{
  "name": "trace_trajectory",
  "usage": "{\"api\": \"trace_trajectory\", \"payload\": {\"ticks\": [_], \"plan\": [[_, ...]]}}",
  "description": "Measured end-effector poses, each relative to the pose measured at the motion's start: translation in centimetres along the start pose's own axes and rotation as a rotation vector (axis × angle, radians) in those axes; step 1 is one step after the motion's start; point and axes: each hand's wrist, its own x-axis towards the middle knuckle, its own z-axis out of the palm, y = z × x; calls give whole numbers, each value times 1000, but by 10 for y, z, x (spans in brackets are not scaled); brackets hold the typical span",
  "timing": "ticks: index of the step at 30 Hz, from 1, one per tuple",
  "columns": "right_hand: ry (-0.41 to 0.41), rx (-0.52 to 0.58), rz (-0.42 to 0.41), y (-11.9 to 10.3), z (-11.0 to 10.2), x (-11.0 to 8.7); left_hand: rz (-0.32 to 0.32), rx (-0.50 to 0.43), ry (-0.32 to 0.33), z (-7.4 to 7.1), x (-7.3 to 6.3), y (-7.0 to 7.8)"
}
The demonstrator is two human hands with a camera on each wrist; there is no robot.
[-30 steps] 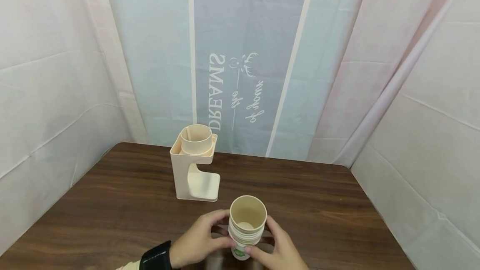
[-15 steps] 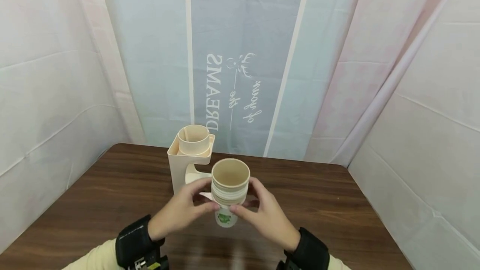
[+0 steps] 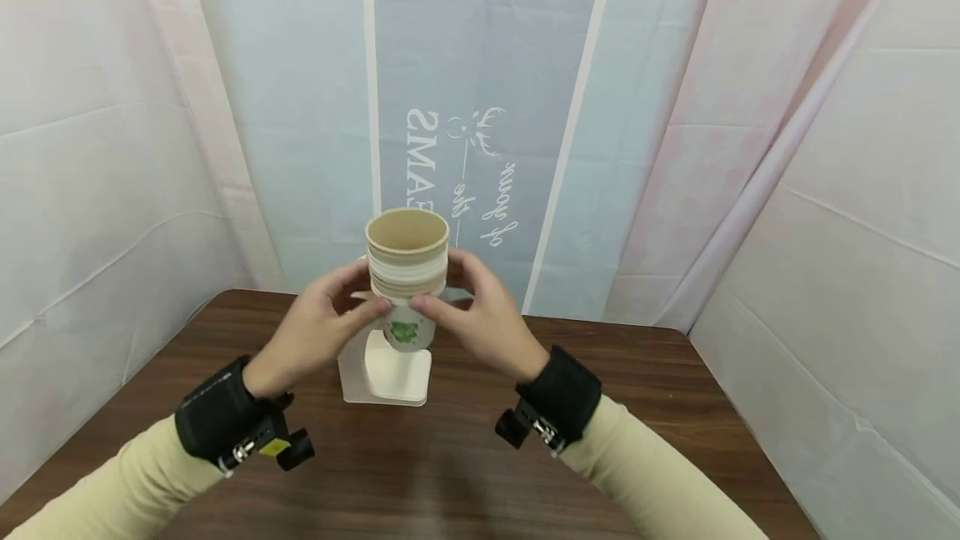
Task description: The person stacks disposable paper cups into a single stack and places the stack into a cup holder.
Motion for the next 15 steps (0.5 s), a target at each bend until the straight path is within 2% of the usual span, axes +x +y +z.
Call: {"api": "trace_trajectory", "payload": {"ticks": [7, 15], "plan": [[26, -7, -7, -12, 4, 40, -23, 17, 19, -27, 26, 6], [43, -36, -11, -11, 12, 78, -46, -12, 69, -46, 50, -4]]}}
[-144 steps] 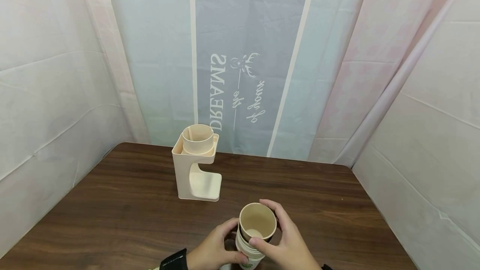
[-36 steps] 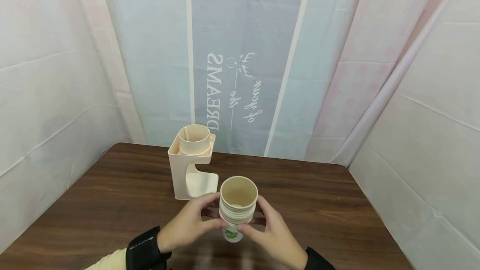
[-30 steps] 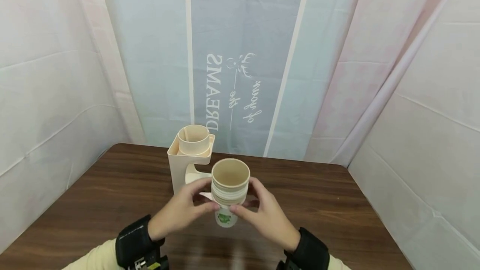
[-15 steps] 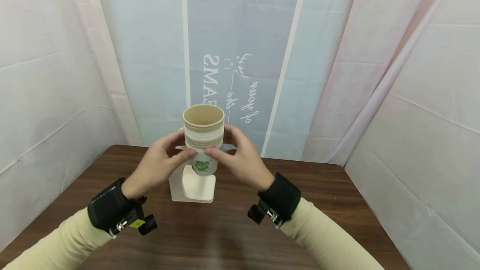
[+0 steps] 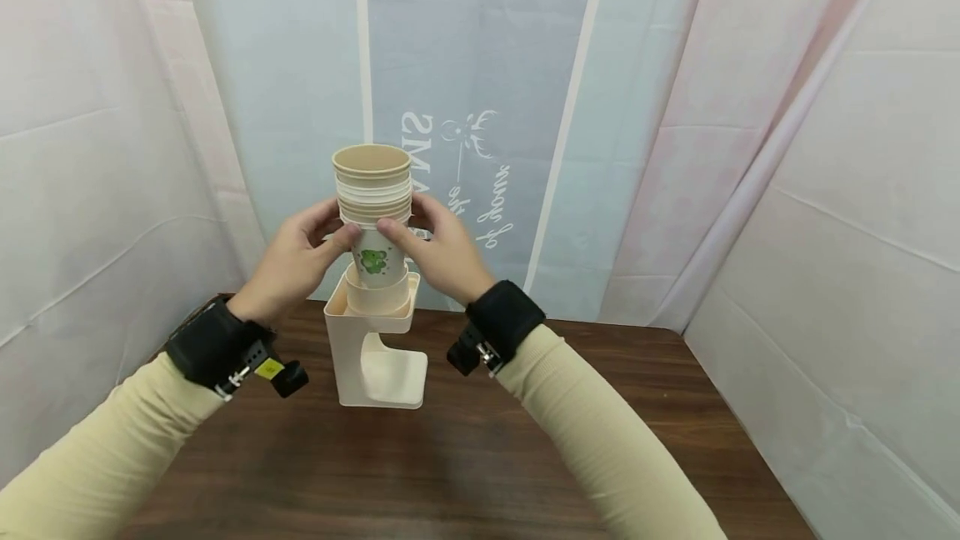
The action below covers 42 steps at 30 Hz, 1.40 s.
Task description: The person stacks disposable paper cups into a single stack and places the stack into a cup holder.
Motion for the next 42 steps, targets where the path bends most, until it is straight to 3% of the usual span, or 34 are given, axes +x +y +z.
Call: {"api": "trace_trajectory", "payload": {"ticks": [10, 20, 26, 42], "plan": [[-12, -5, 44, 19, 16, 20, -57, 12, -8, -11, 9, -21], [-38, -42, 90, 38, 26, 19, -121, 134, -67, -16, 8, -40], [-43, -104, 119, 49, 28, 14, -103, 178, -109, -16, 6, -51], [-67, -143, 135, 60, 31, 4, -139, 243, -195, -19, 2, -60]]}}
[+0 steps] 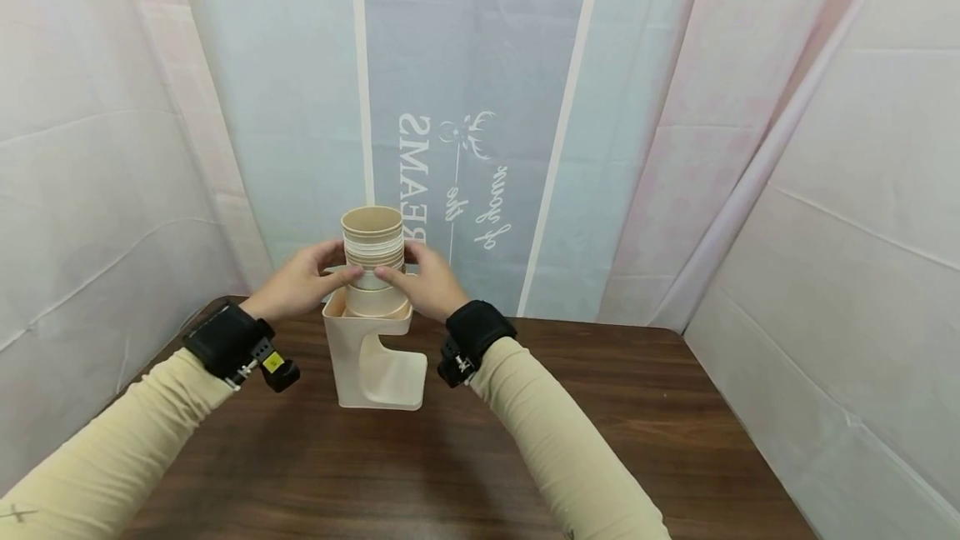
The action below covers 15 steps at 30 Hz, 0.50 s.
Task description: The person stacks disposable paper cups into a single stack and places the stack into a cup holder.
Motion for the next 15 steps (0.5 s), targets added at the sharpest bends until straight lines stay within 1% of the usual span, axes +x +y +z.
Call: {"api": "trace_trajectory", "payload": {"ticks": [3, 8, 10, 15], "plan": [[-22, -15, 10, 4, 1, -2, -7, 13, -20, 1, -1, -2], [-44, 7, 0, 11, 5, -3, -28, 34, -43, 2, -3, -7], [-48, 13, -2, 12, 6, -3, -27, 37, -53, 2, -4, -8], [-44, -28, 2, 13, 8, -4, -2, -13, -65, 3, -5, -10]]}}
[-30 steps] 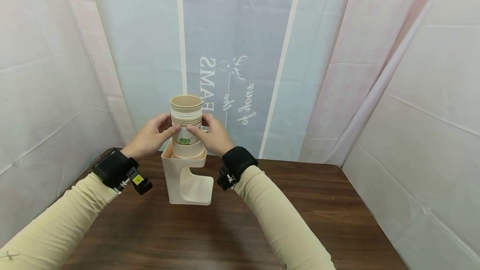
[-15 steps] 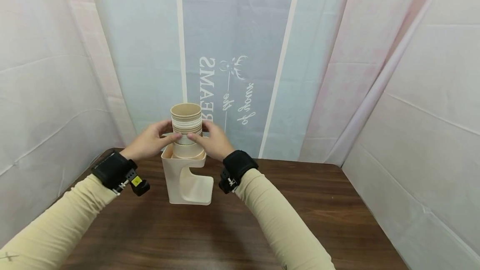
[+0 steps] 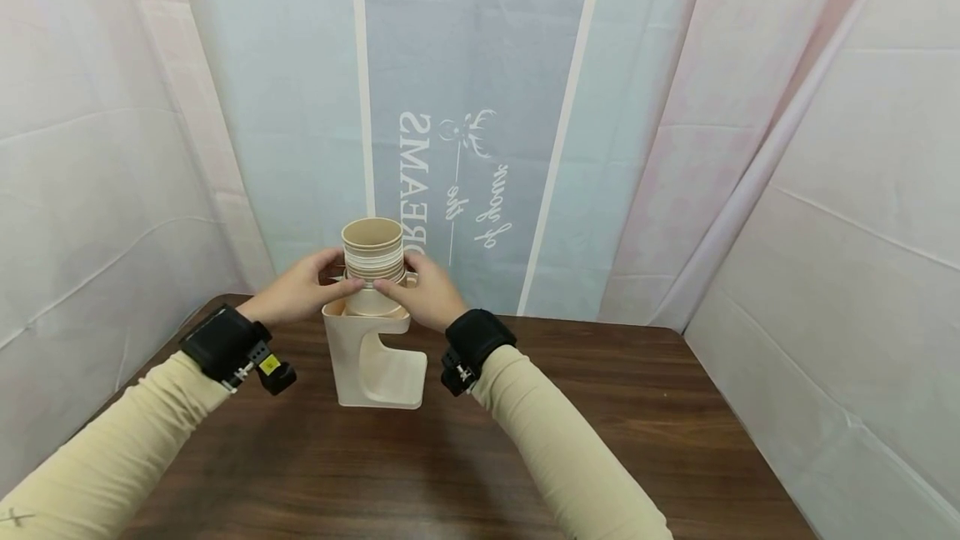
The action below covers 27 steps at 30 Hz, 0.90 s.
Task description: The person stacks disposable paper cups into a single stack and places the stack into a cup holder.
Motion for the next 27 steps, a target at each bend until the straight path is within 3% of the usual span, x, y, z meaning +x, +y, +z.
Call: {"api": "trace_trajectory", "payload": {"ticks": [3, 6, 10, 18, 27], "plan": [[12, 24, 27, -2, -1, -2, -2, -64, 13, 0, -1, 1], [36, 124, 42, -5, -2, -2, 8, -126, 49, 0, -1, 3], [69, 190, 6, -8, -3, -1, 43, -173, 113, 0, 1, 5], [91, 193, -22, -7, -2, 1, 38, -168, 181, 4, 3, 5], [102, 171, 9, -7, -1, 4, 5, -141, 168, 3, 2, 6]]}}
